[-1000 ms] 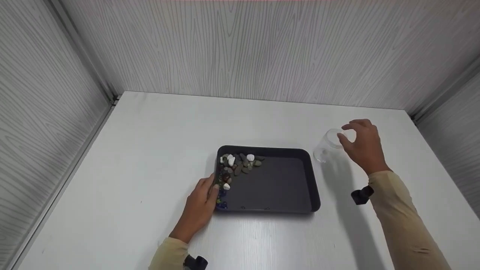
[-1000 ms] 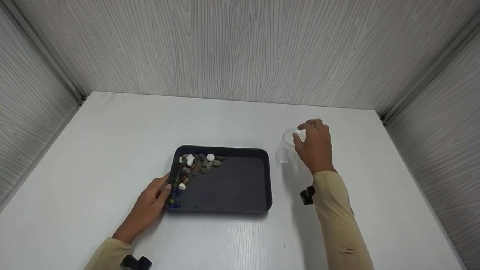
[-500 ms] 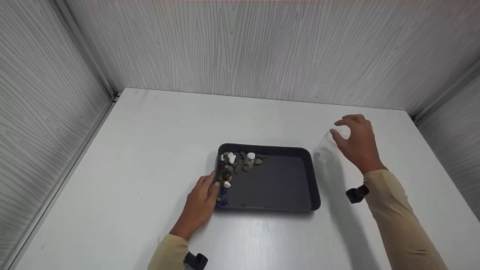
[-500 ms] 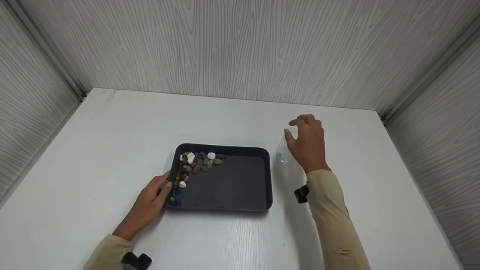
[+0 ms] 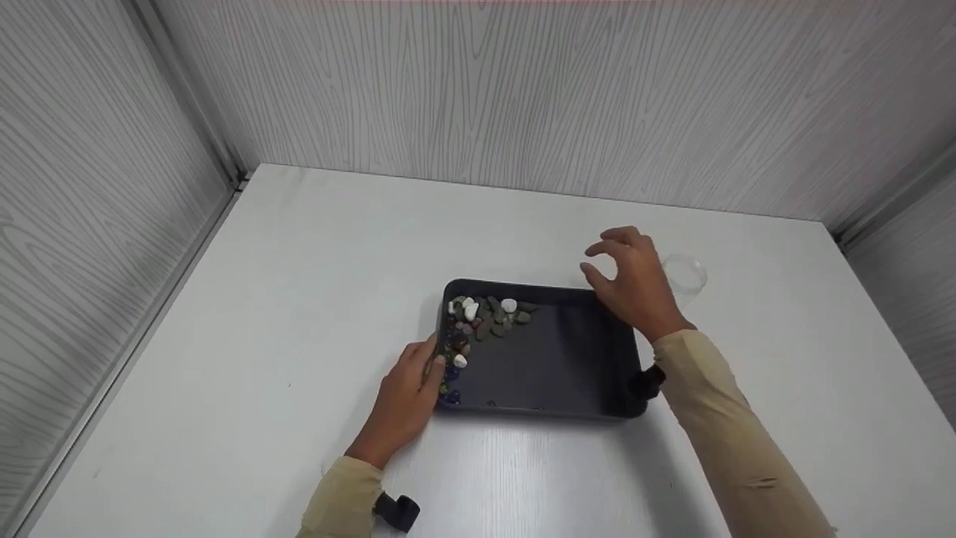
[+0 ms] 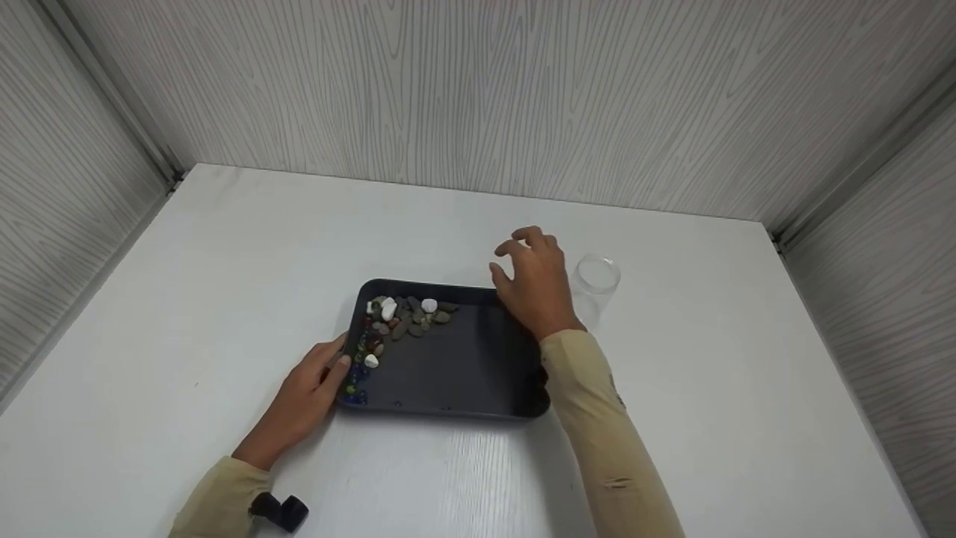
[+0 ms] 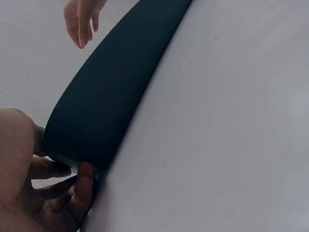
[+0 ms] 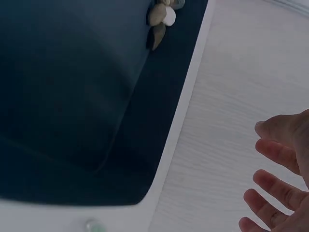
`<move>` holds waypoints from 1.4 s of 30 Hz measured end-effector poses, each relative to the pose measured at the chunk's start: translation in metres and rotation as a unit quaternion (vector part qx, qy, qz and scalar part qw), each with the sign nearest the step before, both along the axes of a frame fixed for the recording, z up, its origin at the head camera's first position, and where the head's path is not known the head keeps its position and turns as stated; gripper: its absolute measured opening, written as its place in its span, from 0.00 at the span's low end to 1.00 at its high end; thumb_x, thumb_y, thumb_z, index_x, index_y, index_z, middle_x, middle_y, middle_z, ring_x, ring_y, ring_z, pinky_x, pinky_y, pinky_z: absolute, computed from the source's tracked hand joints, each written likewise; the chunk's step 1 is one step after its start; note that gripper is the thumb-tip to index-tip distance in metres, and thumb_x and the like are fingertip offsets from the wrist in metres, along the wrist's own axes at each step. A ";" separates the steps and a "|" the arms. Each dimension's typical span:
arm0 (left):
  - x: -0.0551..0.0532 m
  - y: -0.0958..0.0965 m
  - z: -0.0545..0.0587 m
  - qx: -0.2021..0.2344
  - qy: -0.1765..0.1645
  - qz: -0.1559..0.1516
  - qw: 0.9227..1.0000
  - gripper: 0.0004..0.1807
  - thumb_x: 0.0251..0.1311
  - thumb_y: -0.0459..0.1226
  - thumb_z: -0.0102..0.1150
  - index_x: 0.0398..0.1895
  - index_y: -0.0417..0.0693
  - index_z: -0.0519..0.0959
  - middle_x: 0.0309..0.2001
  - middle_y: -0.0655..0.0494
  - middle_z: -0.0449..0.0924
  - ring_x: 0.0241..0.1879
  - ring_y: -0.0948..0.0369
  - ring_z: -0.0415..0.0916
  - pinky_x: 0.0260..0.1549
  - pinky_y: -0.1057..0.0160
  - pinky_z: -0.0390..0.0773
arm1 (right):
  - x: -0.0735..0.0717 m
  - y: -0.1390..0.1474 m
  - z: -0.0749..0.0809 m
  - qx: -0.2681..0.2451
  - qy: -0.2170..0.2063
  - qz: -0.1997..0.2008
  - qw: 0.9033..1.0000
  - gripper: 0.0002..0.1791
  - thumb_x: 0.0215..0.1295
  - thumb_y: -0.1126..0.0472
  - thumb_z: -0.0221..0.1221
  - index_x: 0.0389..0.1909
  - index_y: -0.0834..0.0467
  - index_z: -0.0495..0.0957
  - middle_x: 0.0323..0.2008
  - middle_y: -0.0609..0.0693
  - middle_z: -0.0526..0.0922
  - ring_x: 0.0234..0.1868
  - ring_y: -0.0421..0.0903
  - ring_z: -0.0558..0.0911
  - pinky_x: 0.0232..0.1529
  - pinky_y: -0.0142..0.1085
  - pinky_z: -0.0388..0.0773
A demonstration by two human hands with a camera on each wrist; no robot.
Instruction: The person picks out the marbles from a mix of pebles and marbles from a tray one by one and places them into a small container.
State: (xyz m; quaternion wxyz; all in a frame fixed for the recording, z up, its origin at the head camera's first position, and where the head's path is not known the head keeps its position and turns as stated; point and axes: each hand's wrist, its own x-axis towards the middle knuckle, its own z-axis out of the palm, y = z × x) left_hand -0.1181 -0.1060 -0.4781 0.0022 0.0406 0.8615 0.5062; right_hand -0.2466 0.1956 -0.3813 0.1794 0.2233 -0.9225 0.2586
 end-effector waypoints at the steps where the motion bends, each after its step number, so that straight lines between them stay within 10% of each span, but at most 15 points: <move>1: 0.000 0.000 0.000 0.001 0.001 0.000 1.000 0.29 0.81 0.42 0.42 0.77 0.36 0.59 0.65 0.43 0.69 0.66 0.49 0.69 0.66 0.45 0.66 | 0.000 -0.007 -0.001 0.004 -0.005 0.004 1.000 0.10 0.64 0.65 0.68 0.43 0.67 0.85 0.54 0.65 0.76 0.56 0.63 0.73 0.60 0.54 0.69; 23: 0.001 -0.002 -0.001 0.001 0.012 -0.005 1.000 0.28 0.81 0.41 0.43 0.76 0.34 0.59 0.65 0.41 0.70 0.63 0.48 0.71 0.62 0.45 0.70 | 0.002 -0.111 -0.043 0.076 -0.031 0.087 0.993 0.08 0.66 0.60 0.69 0.39 0.61 0.86 0.53 0.61 0.78 0.56 0.62 0.75 0.60 0.57 0.68; 42: 0.002 -0.002 0.001 0.004 0.017 -0.003 1.000 0.28 0.80 0.41 0.43 0.77 0.38 0.60 0.64 0.43 0.71 0.60 0.52 0.73 0.58 0.47 0.73 | 0.001 -0.146 -0.043 0.158 -0.095 0.090 0.979 0.09 0.67 0.58 0.67 0.42 0.58 0.88 0.59 0.61 0.76 0.61 0.61 0.71 0.68 0.59 0.59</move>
